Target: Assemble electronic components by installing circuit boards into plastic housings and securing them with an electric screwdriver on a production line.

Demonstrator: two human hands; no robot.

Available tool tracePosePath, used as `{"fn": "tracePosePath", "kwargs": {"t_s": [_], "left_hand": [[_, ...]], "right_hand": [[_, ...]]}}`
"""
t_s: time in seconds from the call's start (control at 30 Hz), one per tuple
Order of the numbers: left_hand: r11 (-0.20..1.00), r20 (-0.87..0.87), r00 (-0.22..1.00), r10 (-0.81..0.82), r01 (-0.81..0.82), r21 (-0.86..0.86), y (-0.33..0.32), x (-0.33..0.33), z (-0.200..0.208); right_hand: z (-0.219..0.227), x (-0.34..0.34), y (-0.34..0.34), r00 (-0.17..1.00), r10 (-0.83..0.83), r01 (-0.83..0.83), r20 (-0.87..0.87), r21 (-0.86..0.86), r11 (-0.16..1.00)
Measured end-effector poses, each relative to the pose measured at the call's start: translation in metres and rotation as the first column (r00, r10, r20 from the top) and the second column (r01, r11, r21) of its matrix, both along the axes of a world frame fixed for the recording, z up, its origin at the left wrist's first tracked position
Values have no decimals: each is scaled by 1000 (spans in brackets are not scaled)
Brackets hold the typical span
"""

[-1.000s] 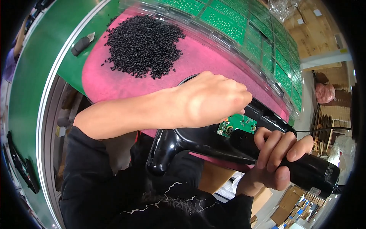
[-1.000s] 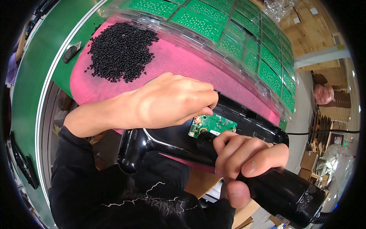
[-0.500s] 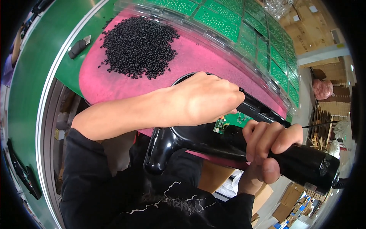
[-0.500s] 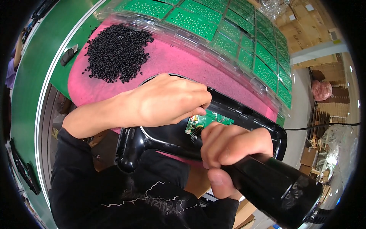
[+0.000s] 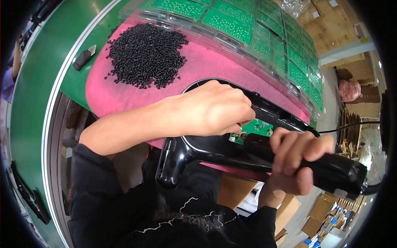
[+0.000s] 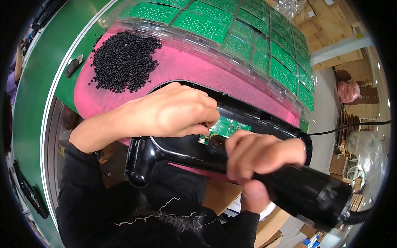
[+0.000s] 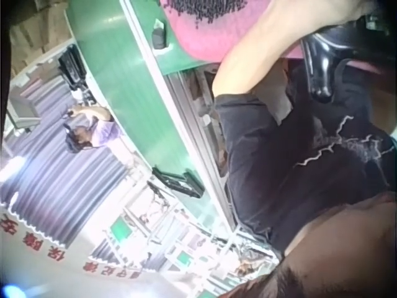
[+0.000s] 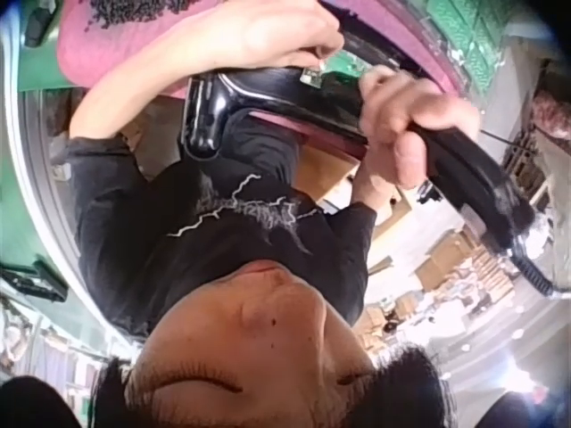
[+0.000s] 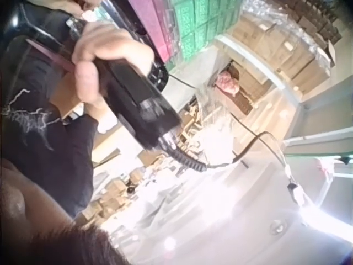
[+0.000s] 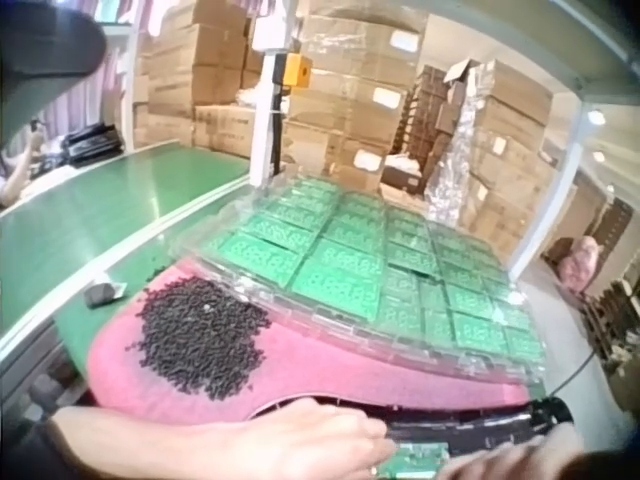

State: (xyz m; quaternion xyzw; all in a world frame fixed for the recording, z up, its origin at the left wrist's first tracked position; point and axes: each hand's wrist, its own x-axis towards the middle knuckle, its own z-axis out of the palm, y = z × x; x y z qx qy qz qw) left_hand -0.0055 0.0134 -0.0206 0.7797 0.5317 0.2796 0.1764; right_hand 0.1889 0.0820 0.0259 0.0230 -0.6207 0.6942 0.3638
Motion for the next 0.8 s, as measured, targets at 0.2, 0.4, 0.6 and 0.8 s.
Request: {"fn": "tracePosePath", "kwargs": {"t_s": [0.2, 0.4, 0.6, 0.8], "left_hand": [[989, 178, 977, -115, 95, 114, 6, 7, -5], [979, 223, 961, -166, 133, 153, 5, 6, -1], [988, 295, 954, -60, 14, 156, 7, 7, 5], [984, 142, 990, -7, -18, 176, 7, 5, -3]], "right_hand": [[8, 7, 6, 950, -142, 116, -277, -108, 987], [10, 10, 7, 927, -119, 67, -356, -156, 986], [18, 39, 23, 979, -200, 201, -26, 48, 978], [-8, 39, 40, 957, -289, 290, 21, -13, 957]]}}
